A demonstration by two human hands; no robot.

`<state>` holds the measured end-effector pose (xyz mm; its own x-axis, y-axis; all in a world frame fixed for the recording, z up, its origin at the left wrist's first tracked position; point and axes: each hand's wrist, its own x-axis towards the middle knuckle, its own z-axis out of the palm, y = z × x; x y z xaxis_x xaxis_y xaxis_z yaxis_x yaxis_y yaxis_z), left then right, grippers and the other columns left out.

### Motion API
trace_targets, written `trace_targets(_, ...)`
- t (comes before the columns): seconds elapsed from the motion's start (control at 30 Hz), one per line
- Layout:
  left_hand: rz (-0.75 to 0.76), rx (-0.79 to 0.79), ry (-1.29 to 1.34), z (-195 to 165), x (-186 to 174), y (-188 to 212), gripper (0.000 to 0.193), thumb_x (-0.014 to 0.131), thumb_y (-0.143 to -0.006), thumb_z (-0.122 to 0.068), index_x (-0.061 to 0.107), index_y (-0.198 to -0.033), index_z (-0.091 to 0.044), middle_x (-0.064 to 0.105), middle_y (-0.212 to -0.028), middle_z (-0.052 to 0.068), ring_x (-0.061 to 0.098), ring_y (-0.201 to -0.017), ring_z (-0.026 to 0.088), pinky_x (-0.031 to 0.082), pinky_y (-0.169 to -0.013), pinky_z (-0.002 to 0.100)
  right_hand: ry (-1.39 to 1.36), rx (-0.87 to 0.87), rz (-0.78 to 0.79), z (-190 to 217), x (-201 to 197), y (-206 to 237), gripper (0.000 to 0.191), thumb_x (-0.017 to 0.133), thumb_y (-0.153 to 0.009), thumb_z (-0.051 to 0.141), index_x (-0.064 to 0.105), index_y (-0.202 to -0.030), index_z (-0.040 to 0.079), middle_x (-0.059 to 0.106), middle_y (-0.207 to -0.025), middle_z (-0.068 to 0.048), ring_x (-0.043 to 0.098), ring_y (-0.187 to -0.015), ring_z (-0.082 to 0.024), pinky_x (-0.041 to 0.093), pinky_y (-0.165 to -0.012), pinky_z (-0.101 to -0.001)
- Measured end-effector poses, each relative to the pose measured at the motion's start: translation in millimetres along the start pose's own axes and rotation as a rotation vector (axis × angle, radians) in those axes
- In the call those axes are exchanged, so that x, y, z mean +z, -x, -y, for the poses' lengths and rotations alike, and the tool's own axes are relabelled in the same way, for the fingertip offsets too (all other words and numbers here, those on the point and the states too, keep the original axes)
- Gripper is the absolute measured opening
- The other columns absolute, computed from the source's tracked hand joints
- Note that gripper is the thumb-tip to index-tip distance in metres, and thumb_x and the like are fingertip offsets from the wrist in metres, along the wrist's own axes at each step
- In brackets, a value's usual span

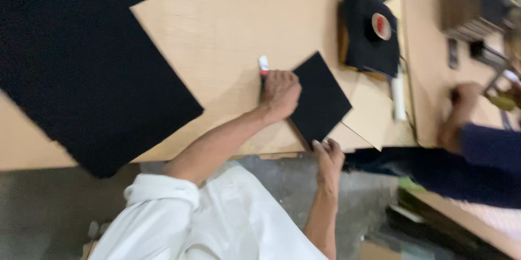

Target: The person uses a utility knife to cut a large piece of black fabric into smaller rectangular pieces on a wooden workbench. They repeatedly position the fabric, cut along the edges, and stack the finished pieces.

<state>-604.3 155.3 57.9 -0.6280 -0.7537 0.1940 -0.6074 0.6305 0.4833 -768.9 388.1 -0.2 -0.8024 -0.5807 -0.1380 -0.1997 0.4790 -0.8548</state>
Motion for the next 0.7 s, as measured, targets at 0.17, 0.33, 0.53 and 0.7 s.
trace_targets(0.17,-0.027,-0.160,0.297,10,-25,6,0.028,0.075,-0.072,-0.013,0.071,-0.097,-0.001,0.064,-0.109,0.022,0.060,-0.108,0.036,0.045,-0.097,0.050,-0.314,-0.183,0.016,40,3,17,0.046,0.063,-0.088,-0.015,0.055,-0.133,-0.011,0.068,-0.107,-0.007,0.066,-0.090,-0.010,0.057,-0.083,-0.0243)
trace_targets(0.33,-0.258,-0.333,0.535,86,-111,110,0.054,0.069,-0.085,-0.004,0.053,-0.136,0.004,0.058,-0.123,0.021,0.062,-0.114,0.034,0.053,-0.095,0.044,-0.321,-0.230,0.241,119,57,45,0.056,0.066,-0.087,-0.015,0.058,-0.141,-0.005,0.065,-0.117,-0.009,0.064,-0.104,-0.012,0.059,-0.093,-0.0270)
trace_targets(0.53,-0.621,-0.791,0.498,167,-192,285,0.053,0.074,-0.083,0.003,0.062,-0.135,0.003,0.058,-0.117,0.014,0.064,-0.090,0.019,0.060,-0.070,0.026,-0.100,-0.601,0.893,200,208,87,0.057,0.075,-0.089,-0.005,0.056,-0.143,-0.003,0.059,-0.110,-0.006,0.058,-0.097,-0.015,0.050,-0.090,-0.0303)
trace_targets(0.7,-0.731,-0.973,0.513,188,-173,328,0.055,0.078,-0.080,0.004,0.064,-0.133,0.007,0.058,-0.111,0.014,0.061,-0.087,0.018,0.057,-0.076,0.030,0.030,-0.666,1.099,220,272,99,0.052,0.072,-0.087,-0.004,0.060,-0.138,-0.004,0.060,-0.103,-0.006,0.056,-0.089,-0.014,0.049,-0.079,-0.0287)
